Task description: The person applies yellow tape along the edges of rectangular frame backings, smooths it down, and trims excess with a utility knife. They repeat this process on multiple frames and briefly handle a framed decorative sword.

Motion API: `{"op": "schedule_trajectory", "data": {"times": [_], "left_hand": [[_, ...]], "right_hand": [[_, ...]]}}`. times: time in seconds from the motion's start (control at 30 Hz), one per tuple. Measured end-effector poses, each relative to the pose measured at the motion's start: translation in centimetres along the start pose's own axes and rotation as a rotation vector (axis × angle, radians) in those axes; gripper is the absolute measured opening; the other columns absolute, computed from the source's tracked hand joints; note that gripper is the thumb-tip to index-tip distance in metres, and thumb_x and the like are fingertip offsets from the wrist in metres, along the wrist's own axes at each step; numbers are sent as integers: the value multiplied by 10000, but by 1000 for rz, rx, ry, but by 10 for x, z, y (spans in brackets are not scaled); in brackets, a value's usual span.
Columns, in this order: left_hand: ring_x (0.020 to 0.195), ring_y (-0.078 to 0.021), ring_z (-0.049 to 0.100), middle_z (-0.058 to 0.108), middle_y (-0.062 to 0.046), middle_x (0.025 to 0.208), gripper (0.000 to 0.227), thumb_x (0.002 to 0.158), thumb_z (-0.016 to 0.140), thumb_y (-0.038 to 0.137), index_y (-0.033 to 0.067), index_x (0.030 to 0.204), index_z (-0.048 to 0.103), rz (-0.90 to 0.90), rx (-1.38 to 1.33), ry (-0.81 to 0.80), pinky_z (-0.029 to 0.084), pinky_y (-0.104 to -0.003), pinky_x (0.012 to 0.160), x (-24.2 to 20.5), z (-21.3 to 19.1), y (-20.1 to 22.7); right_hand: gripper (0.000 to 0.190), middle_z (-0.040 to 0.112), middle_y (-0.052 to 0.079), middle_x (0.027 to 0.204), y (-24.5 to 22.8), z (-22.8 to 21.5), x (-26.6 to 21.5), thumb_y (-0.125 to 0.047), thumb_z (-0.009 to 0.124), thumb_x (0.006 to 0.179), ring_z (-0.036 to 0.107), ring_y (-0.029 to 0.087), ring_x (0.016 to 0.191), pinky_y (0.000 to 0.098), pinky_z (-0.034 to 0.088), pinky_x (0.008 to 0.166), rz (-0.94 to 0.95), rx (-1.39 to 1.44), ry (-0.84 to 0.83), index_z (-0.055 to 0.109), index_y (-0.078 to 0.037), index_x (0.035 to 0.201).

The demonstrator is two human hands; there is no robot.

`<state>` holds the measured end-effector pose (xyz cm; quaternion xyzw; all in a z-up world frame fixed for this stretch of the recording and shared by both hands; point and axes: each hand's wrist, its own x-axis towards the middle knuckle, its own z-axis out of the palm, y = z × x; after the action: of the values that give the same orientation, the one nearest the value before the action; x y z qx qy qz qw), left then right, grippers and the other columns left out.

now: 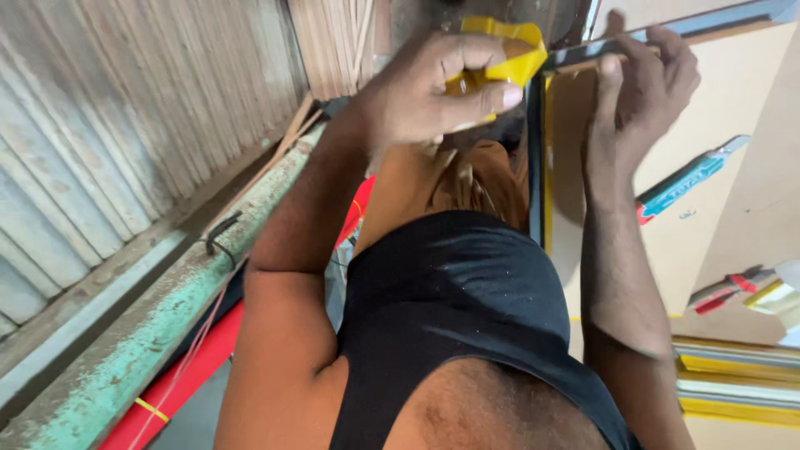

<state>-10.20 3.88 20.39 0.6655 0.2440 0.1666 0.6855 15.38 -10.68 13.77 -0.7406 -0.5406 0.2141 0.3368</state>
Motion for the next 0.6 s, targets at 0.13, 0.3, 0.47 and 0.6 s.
{"op": "schedule_trajectory", "data": {"times": [0.13,0.3,0.47,0.6], "left_hand": [[883,-120,680,649,-40,950,278,1054,716,282,7,1026,686,-119,-159,-101,563,-312,824,-13,8,35],[978,-102,651,661,-46,1108,409,1039,669,241,9,1361,572,-257,-549,-309,548,-275,879,-19,28,52],[935,-98,596,671,-78,1183,581,1062,657,171,-15,1587,492,-327,-585,-434,473,-234,820,-23,30,43],[1052,-117,634,654,-83,1278,376,1039,656,154,5,1366,545,-280,-593,-398,517,-271,936,-24,29,38]], "right_hand": [[707,702,71,981,-25,-9,-37,-719,520,1074,640,115,863,265,512,845,461,714,-353,707,-38,1111],[1174,666,101,1210,-41,2,-56,-975,391,790,601,174,1074,318,493,898,641,1564,-623,552,-4,1430],[1026,676,72,1188,-39,-16,-49,-856,521,841,645,186,1082,350,532,1019,563,1842,-261,548,-3,1410],[466,644,44,1131,-31,-39,-49,-464,724,1084,631,166,970,333,566,909,474,1568,-19,572,-58,1256]]}}
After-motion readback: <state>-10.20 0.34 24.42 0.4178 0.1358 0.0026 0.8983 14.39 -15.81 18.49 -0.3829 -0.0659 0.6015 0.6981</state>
